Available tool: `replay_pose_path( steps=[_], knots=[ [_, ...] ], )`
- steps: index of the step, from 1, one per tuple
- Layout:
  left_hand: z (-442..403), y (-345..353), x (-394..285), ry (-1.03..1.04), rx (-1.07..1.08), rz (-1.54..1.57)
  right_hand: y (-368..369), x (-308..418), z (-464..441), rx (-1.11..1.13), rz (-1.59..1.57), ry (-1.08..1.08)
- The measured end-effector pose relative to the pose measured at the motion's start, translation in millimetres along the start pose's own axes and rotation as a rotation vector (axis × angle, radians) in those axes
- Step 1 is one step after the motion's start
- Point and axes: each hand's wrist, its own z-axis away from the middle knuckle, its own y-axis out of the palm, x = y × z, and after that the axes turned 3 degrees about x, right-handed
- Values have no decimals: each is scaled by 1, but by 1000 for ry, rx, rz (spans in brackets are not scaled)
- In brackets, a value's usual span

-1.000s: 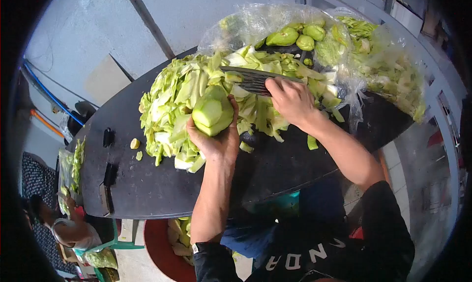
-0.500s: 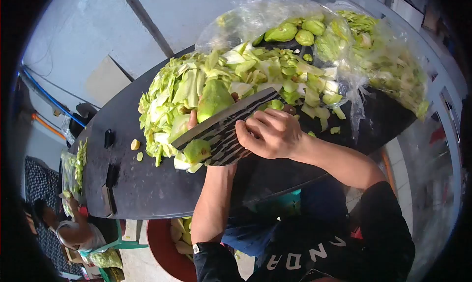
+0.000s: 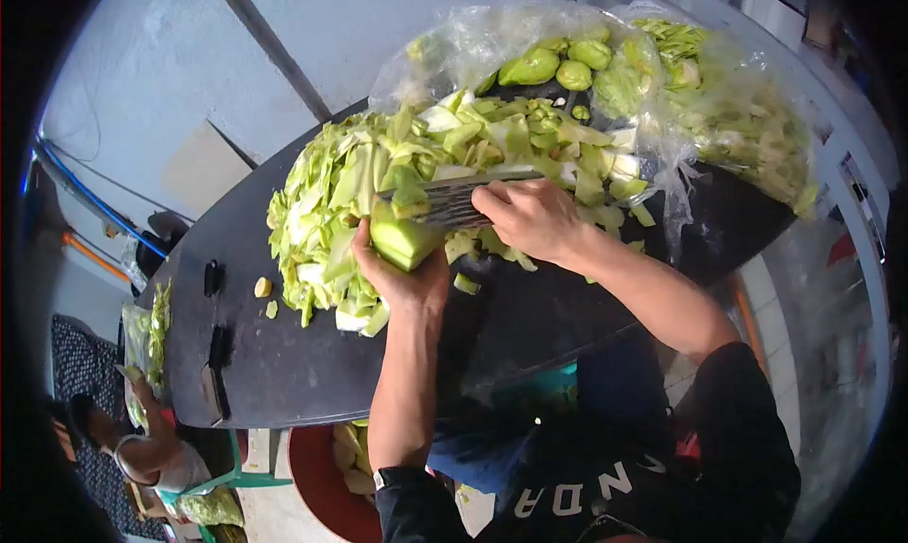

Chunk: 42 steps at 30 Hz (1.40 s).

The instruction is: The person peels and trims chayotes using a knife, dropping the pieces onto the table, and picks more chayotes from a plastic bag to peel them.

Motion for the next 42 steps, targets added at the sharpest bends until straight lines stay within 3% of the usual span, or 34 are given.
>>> replay_pose_path(
  steps=[5, 8, 12, 16, 19, 22, 25, 26, 27, 29, 33, 38, 42],
  knots=[
    [1, -1, 1, 26, 11, -14, -5, 6, 4, 4, 29, 23],
    [3, -15, 5, -22, 174, 16, -8, 13, -1, -92, -11, -95],
    [1, 0, 2, -13, 112, 11, 5, -19, 1, 242, 77, 314],
    [2, 2, 1, -17, 183, 25, -1, -22, 6, 185, 70, 305],
    [2, 4, -3, 7, 41, 98, -4, -13, 5, 163, 62, 313],
    [1, 6, -5, 3, -67, -22, -10, -2, 2, 13, -4, 143],
    [-6, -8, -6, 17, -32, -147, -12, 15, 3, -91, 21, -87],
    [3, -5, -2, 27, -191, -179, -16, 22, 1, -115, 58, -173],
    [-10, -38, -2, 40, -71, -145, -14, 27, -1, -207, 70, -236],
    [-15, -41, -5, -131, 273, 41, -9, 34, 0, -209, 73, -284],
    [-15, -38, 1, -177, 385, 128, -4, 41, -1, -238, 152, -269],
    [-9, -32, 3, -149, 263, 114, -2, 35, 1, -200, 136, -246],
    [-3, -1, -5, 11, -87, -36, 1, 12, 3, -27, 76, -57]
  ],
)
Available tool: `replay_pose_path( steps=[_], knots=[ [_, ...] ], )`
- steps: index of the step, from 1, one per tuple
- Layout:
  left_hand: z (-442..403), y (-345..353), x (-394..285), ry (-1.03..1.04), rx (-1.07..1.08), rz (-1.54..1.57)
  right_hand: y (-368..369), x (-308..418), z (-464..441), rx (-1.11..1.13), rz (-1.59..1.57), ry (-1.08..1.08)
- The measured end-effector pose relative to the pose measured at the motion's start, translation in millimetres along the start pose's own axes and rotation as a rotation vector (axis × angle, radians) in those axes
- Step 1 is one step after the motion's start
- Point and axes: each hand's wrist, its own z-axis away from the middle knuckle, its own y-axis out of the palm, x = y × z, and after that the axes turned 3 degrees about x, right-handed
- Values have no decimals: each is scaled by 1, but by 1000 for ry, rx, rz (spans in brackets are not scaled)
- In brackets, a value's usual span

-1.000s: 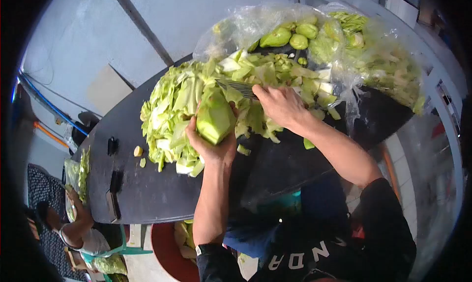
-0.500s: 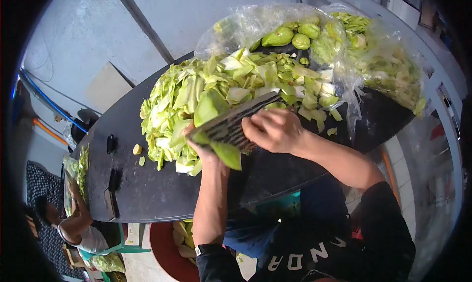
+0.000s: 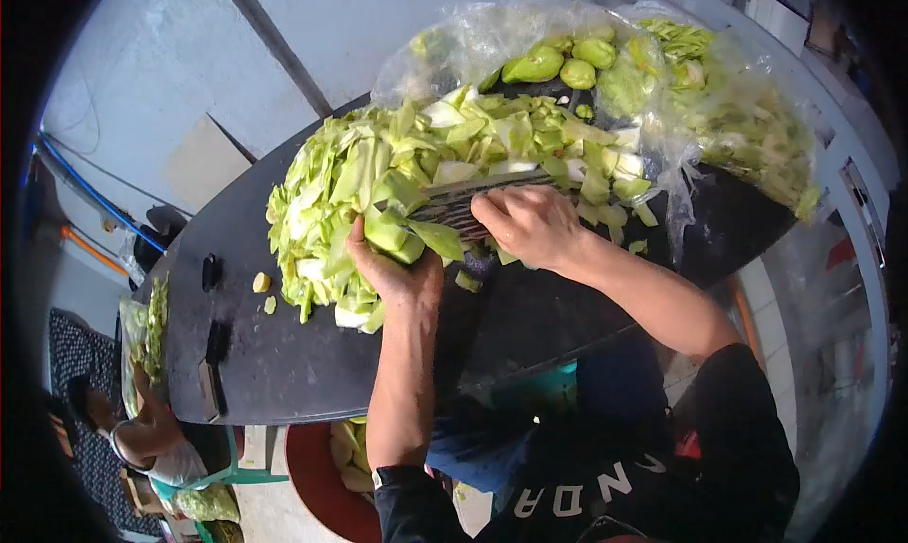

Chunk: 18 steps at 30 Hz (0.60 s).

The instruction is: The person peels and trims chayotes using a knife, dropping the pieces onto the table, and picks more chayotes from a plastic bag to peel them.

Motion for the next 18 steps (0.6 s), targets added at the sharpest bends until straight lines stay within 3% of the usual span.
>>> replay_pose_path(
  steps=[4, 11, 18],
  knots=[
    [-1, -8, -4, 4, 137, 6, -5, 2, 1, 3, 13, 13],
    [9, 13, -4, 19, 65, 0, -4, -28, 8, 139, -58, 244],
    [7, -15, 2, 15, 78, -4, -15, 6, -8, -51, -146, -43]
  ],
)
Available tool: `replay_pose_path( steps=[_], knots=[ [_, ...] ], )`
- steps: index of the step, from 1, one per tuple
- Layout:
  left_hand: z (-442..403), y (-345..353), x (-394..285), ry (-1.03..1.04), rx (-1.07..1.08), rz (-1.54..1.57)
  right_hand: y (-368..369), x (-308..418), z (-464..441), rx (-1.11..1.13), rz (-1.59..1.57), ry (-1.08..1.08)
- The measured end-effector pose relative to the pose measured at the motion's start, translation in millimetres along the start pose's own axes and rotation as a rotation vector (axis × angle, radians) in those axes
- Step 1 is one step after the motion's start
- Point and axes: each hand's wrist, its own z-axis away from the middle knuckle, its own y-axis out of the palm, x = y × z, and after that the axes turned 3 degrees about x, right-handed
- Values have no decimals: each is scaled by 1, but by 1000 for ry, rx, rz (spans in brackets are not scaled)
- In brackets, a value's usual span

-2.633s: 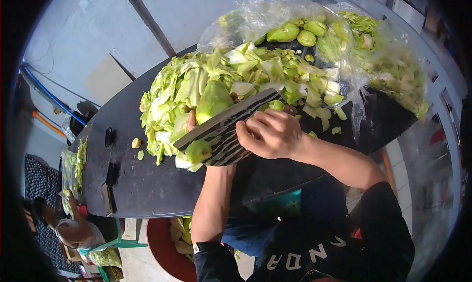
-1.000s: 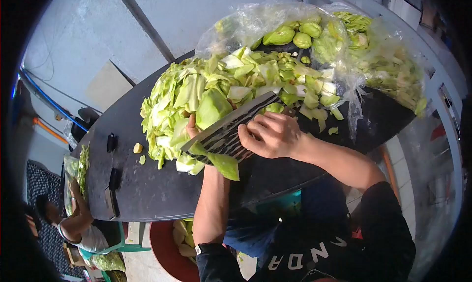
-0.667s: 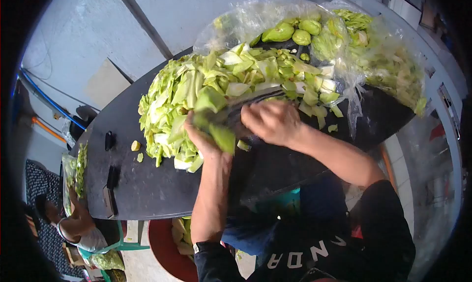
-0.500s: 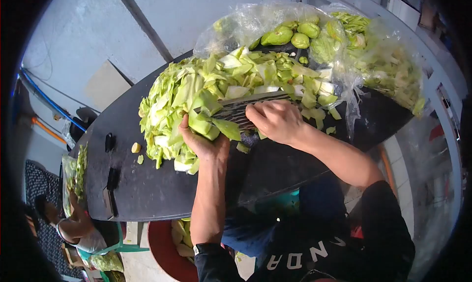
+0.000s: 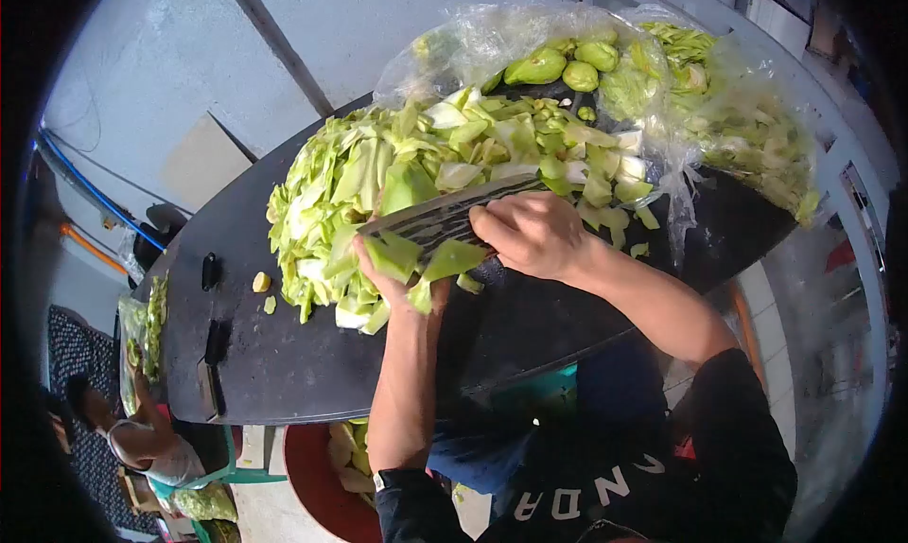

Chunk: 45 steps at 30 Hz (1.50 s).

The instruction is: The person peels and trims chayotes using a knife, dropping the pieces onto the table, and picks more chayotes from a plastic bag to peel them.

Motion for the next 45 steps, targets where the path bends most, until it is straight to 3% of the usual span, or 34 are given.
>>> replay_pose_path(
  steps=[1, 3, 5, 8, 11, 15, 17, 19, 21, 23, 25, 29, 31, 35, 37, 39, 41, 45],
  knots=[
    [-4, -1, -1, -1, 1, -3, 3, -3, 0, -3, 0, 2],
    [-12, -3, 0, 0, 80, -36, 11, -18, 3, 105, -1, 149],
    [-2, 16, -1, -33, 25, -71, 13, -36, 7, 225, 91, 344],
    [-1, 21, 0, -24, 115, -55, 10, -44, 14, 243, 120, 364],
    [-2, 20, 1, -19, 28, -23, 3, -32, 12, 179, 92, 348],
    [-11, 0, 0, -27, -10, -26, -2, -12, 5, 17, 52, 40],
    [-8, -6, 0, -150, 139, 42, 0, -5, 4, -63, 61, -63],
    [-7, 5, 0, -102, 155, 8, 2, -6, 3, -71, 15, -80],
    [-9, 6, 2, -35, 15, -29, 9, -20, 4, 169, 128, 174],
    [-5, 17, -1, -45, 46, -26, 10, -40, 9, 300, 150, 391],
    [-4, 17, -2, -56, 176, -16, 7, -44, 12, 264, 186, 395],
    [-4, 17, -1, -73, 29, 50, 4, -32, 12, 205, 108, 395],
    [-5, 14, -3, -71, 59, 37, 1, -24, 8, 101, 55, 323],
    [-12, 7, 0, -21, -102, -39, 8, -11, 10, -35, 67, 30],
    [-8, 1, -1, -95, 103, -75, 3, -1, 5, -93, 86, -65],
    [-7, 0, 2, -87, 11, -48, 2, 5, 4, -111, 102, -111],
    [-6, -3, 4, -75, 175, 64, 4, 9, 3, -140, 108, -180],
    [1, 6, 3, -160, 194, 119, 9, 17, 2, -151, 163, -220]
  ],
)
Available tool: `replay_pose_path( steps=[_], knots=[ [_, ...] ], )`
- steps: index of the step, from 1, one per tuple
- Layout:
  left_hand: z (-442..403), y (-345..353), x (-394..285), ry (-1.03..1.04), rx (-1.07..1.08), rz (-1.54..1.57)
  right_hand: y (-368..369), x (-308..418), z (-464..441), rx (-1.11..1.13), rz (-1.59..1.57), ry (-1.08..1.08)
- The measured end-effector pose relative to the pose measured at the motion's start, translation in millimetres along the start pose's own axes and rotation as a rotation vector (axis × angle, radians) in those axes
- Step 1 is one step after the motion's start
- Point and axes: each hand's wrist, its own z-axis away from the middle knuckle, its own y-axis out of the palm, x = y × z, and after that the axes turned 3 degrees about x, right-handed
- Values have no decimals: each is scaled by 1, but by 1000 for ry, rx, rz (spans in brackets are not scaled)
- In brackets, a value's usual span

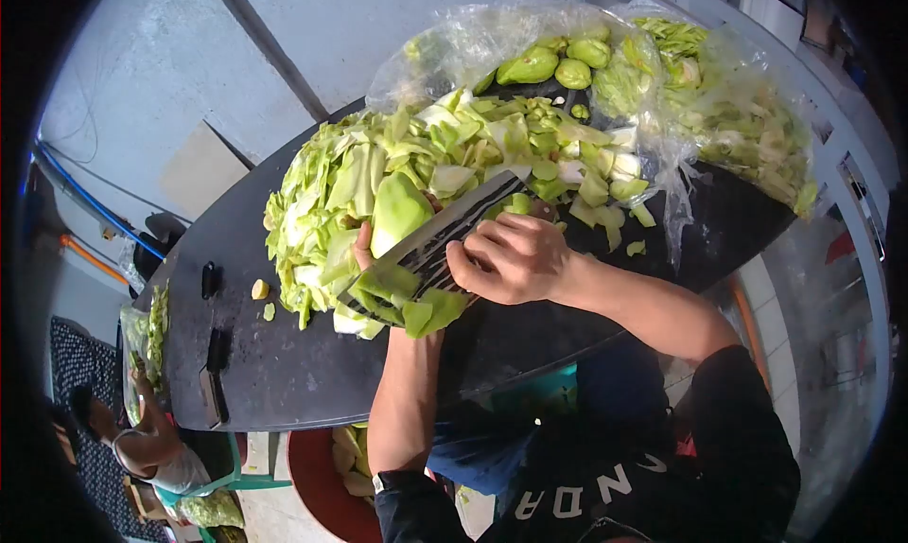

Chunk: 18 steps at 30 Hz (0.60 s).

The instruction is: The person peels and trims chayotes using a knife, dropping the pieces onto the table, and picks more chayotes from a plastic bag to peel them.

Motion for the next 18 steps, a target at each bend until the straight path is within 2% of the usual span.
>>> replay_pose_path(
  steps=[4, 5, 6, 7, 9, 12, 14, 16, 18],
  knots=[
    [-5, -2, 1, 70, -39, -31, 6, -7, 3, -5, -11, 59],
    [-8, 0, 0, 129, -178, -58, 9, -14, 9, 173, -99, 251],
    [-10, 8, -1, 187, -312, -87, 14, -25, 13, 182, -245, 405],
    [-7, 14, -3, 190, -326, -93, 13, -28, 17, 143, -199, 418],
    [-7, 14, -4, 198, -335, -88, 9, -33, 17, 106, -148, 419],
    [-4, 1, -3, 150, -219, -52, -4, -24, 10, 111, -176, 352],
    [2, 4, 2, 126, -113, -132, -5, -18, 4, 53, -195, 222],
    [-4, 1, 1, 136, -125, -198, 1, -20, 5, 41, -187, 184],
    [-3, 5, 1, 133, -182, -115, 8, -30, 10, 289, -126, 543]
  ],
)
